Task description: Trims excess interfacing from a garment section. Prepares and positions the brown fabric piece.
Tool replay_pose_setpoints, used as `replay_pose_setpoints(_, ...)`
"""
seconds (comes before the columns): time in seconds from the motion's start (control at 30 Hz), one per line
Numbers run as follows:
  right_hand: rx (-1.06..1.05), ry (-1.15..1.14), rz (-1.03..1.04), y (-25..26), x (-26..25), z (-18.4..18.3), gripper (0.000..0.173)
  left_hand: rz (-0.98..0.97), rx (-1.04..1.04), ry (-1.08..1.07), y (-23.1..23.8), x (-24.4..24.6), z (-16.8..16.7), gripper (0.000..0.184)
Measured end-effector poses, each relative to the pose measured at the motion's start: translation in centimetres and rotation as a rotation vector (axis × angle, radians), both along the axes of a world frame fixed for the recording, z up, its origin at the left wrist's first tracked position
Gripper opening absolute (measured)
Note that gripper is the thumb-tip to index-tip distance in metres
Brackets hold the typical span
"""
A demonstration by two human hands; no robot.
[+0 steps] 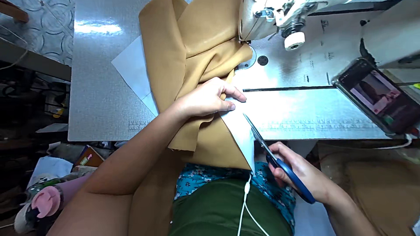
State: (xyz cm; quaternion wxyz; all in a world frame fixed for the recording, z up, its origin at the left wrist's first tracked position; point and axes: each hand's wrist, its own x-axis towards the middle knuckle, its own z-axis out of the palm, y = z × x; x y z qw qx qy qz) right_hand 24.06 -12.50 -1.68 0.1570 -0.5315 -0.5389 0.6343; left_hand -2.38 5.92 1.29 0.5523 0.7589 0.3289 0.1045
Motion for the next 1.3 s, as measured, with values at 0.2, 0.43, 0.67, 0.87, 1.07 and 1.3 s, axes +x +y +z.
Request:
replay_pose_setpoints(0.2, 0.023, 0.023, -0.086, -0.9, -0.4, 0.3, 0.067, 0.022, -0.089, -0.042, 0.2, 0.0, -0.2, 0.026)
replay_pose_setpoints(0.43, 0.130, -0.017, -0.013, 0.5, -1.1, 0.1, 0.086, -0.011, -0.188, -0.162, 0.4, -0.3, -0.3, 0.030)
replay_pose_setpoints(0.67, 0.125, 0.014, -0.050, 0.0, -0.9, 0.3, 0.070, -0.016, -0.224, -0.149, 0.6, -0.2, -0.1, 0.029)
replay_pose_setpoints(0.87, 0.128, -0.034, -0.036, 0.4, -1.2, 0.5, 0.083, -0.048, -0.221, -0.156, 0.6, -0.1, -0.1, 0.030)
replay_pose_setpoints(1.07, 0.154, -0.044, -0.049, 0.5, -1.5, 0.4, 0.074, -0.034, -0.248, -0.119, 0.5, -0.1, 0.3, 0.030)
replay_pose_setpoints(1.3, 0.145, -0.043, -0.068, 0.1, -1.3, 0.6, 0.069, 0.060, -0.272, -0.143, 0.2, 0.1, 0.4, 0.026)
